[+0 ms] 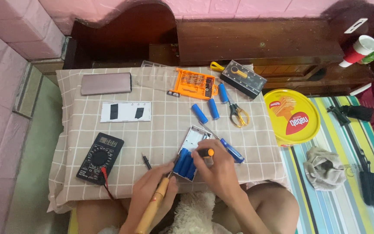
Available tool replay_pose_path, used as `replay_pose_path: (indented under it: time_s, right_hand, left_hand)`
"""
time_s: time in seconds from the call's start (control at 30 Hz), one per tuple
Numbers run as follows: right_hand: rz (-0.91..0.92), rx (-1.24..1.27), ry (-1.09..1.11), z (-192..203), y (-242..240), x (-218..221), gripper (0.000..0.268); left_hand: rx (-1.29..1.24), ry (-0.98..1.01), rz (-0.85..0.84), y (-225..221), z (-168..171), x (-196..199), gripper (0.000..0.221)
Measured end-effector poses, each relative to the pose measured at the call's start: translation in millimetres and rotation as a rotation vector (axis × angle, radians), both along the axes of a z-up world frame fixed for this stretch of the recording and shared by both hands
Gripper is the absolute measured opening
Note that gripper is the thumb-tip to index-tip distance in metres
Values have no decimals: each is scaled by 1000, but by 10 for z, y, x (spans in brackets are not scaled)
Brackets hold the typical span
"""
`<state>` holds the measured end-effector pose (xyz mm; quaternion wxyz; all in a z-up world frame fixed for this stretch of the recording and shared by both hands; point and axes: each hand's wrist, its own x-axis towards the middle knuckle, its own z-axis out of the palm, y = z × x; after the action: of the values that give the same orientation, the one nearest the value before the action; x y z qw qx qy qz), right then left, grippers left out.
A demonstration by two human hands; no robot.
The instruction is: Soldering wires to a battery pack and testing the connections with a multimeter
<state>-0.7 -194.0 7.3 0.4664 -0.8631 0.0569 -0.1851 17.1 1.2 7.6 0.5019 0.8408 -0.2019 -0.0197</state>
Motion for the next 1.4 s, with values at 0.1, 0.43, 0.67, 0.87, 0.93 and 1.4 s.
replay_pose_path:
  time_s: [0.1, 0.43, 0.67, 0.87, 0.93, 1.4]
  right_hand:
    - [20, 13, 28, -26, 13, -34, 18]
    - [111, 7, 99, 7, 59, -36, 12]
    - [192, 41, 0, -48, 151, -211, 16]
    - [2, 0, 81, -53, 90, -166, 16]
    - [-57, -34, 15, -56, 86, -77, 17]
    - [-257, 407, -37, -358, 330, -254, 23]
  left_hand:
    - [1, -37, 14, 10, 2, -7, 33]
    - [7, -53, -6, 14, -8, -18, 35]
    - [-12, -109, 27, 51, -86, -89, 36]
    - [-9, 11, 12, 5, -69, -14, 29]
    - [-16, 67, 46, -42, -41, 85, 29]
    - [-283, 302, 271, -94, -412, 20, 27]
